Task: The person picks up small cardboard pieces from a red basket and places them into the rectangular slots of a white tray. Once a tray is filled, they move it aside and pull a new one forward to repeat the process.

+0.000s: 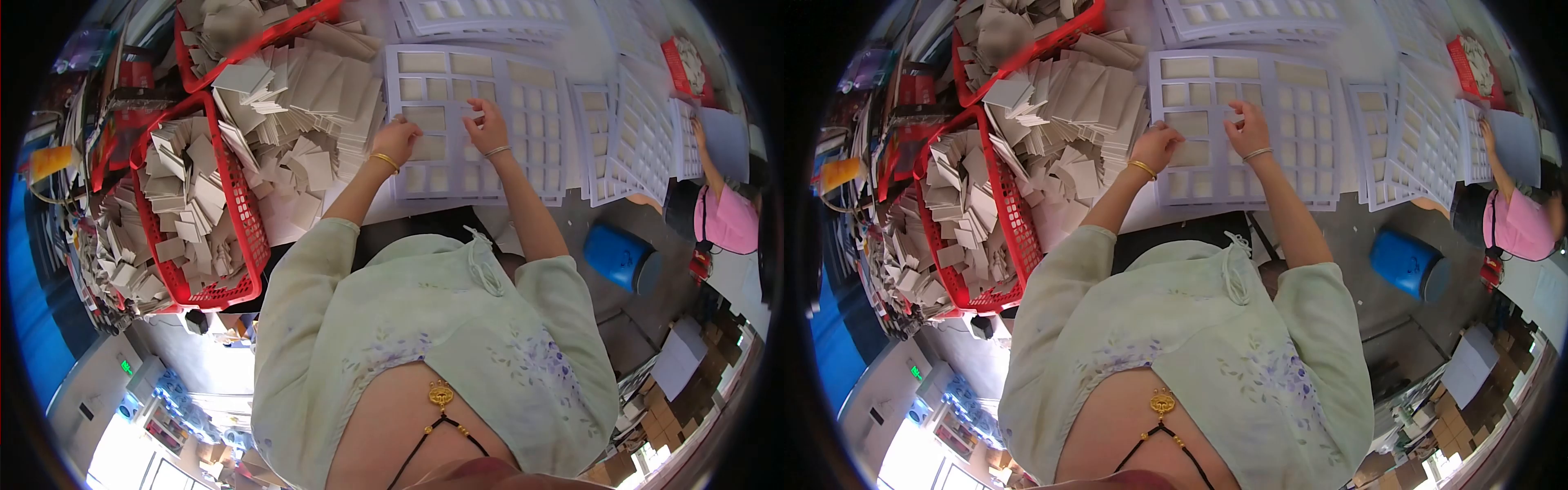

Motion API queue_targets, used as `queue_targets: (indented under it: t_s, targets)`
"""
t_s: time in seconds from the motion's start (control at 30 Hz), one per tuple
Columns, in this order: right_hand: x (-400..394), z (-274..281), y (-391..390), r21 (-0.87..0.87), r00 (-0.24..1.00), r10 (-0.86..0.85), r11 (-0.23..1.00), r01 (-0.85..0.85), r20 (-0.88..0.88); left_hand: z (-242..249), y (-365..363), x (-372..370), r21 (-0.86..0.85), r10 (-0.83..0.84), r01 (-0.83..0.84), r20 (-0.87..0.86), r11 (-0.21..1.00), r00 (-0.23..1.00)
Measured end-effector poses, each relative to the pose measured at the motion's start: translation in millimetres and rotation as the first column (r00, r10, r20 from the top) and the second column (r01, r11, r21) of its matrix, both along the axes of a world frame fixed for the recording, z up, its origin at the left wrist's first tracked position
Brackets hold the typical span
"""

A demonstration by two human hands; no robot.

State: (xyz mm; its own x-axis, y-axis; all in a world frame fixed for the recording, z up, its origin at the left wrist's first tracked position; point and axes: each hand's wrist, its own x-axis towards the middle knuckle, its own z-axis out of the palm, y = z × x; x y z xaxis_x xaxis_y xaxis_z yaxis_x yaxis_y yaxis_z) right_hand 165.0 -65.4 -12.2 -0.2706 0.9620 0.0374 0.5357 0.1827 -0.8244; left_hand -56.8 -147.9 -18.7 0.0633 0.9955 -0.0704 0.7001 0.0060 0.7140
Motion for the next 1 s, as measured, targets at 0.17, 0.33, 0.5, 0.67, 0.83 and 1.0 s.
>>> queue_targets:
  t_s: [0.17,0.33,0.5,0.67,0.83,1.0]
  targets:
    - [-3,13,-14,0.016,1.000,0.001,1.000,-0.001,-0.007,13,-10,4,-0.006,0.120,-0.120,0.034,0.993,0.992]
    - [-13,10,-23,0.058,0.999,0.035,0.998,-0.037,0.034,26,-36,9,-0.154,0.186,-0.218,-0.203,0.964,0.962]
    - [-21,8,-29,0.128,0.993,0.088,0.987,-0.098,0.080,28,-52,8,-0.040,0.090,-0.096,-0.131,0.995,0.987]
    - [-31,2,-30,0.149,0.985,0.132,0.978,-0.148,0.114,45,-55,3,-0.117,-0.245,0.215,-0.472,0.970,0.847]
    - [-50,8,-32,0.316,0.895,0.159,0.898,-0.307,0.417,23,-65,8,0.055,-0.181,0.254,-0.557,0.966,0.810]
    - [-65,-2,-35,0.089,0.686,0.285,0.886,-0.455,0.669,30,-70,0,0.119,-0.161,0.237,-0.447,0.964,0.880]
